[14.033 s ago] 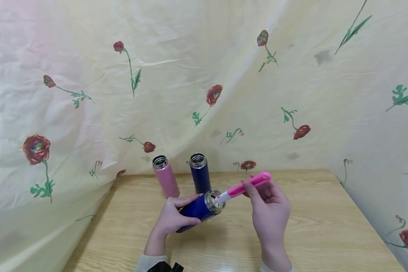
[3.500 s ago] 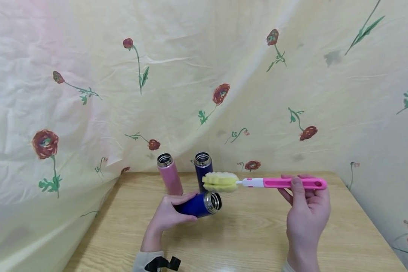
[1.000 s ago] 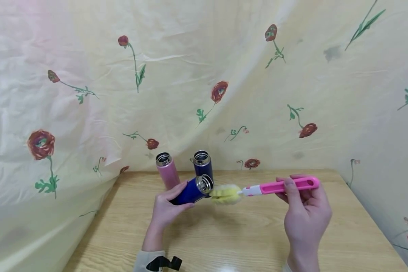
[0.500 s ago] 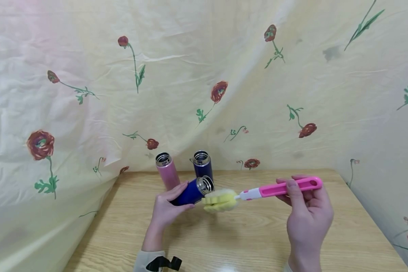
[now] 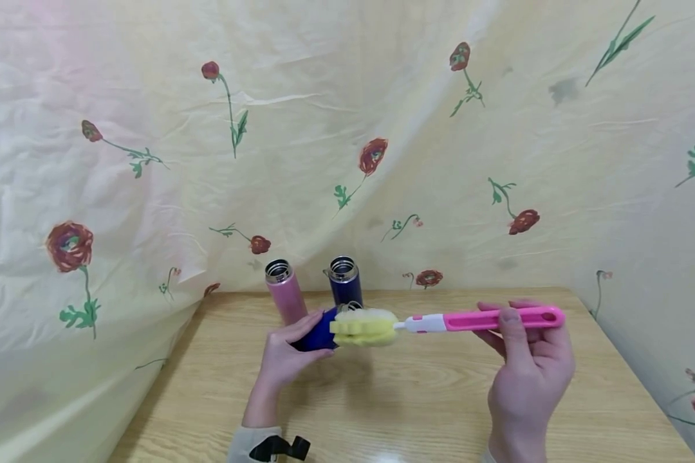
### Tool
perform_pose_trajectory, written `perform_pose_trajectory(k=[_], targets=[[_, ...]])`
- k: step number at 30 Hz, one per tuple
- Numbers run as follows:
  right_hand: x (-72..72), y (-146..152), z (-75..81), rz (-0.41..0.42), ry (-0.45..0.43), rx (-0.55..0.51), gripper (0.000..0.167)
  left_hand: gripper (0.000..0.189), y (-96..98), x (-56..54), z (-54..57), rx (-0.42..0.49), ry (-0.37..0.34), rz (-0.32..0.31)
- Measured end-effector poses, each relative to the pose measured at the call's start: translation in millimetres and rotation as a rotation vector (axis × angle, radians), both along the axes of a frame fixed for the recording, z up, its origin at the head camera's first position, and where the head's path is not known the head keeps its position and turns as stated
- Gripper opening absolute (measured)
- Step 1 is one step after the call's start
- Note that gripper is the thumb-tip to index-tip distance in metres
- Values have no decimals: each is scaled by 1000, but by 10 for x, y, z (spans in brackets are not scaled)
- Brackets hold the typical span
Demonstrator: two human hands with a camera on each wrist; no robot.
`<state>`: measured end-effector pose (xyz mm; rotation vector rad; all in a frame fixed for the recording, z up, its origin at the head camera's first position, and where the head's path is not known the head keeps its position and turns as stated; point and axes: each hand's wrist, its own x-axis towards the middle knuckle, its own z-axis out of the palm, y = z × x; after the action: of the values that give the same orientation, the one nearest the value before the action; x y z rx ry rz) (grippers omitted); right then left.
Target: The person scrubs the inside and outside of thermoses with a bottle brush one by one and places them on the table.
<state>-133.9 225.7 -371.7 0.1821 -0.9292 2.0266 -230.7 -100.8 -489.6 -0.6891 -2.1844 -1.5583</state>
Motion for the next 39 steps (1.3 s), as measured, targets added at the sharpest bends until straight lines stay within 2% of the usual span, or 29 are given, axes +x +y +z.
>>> perform_pose_trajectory(k=[5,7,9,13,16,20,26,29,33,36,39], targets=[[-27,-2,4,-32,82,-134,26,70,28,22,52,52,-50,8],[-36,-1,9,-52,119,-202,24,71,22,35,61,73,-73,31],[-40,-1,16,-75,148,-270,24,70,-3,52,62,87,-99,56],[-37,-2,34,-128,171,-341,26,68,-118,89,54,98,-145,77],[-40,-6,47,-159,181,-325,26,67,-245,115,36,135,-148,64],[-60,-24,43,-163,201,-304,25,66,-417,156,-6,245,-144,55],[-75,-57,22,-120,190,-308,23,67,-603,221,-79,426,-173,104],[-68,-69,16,-68,193,-337,20,68,-665,250,-108,511,-144,97],[-53,-91,20,-3,217,-370,17,70,-724,270,-129,623,-84,54],[-44,-111,33,15,227,-371,16,71,-749,272,-132,667,-50,32],[-43,-126,41,20,232,-362,15,72,-748,277,-128,674,-46,34]])
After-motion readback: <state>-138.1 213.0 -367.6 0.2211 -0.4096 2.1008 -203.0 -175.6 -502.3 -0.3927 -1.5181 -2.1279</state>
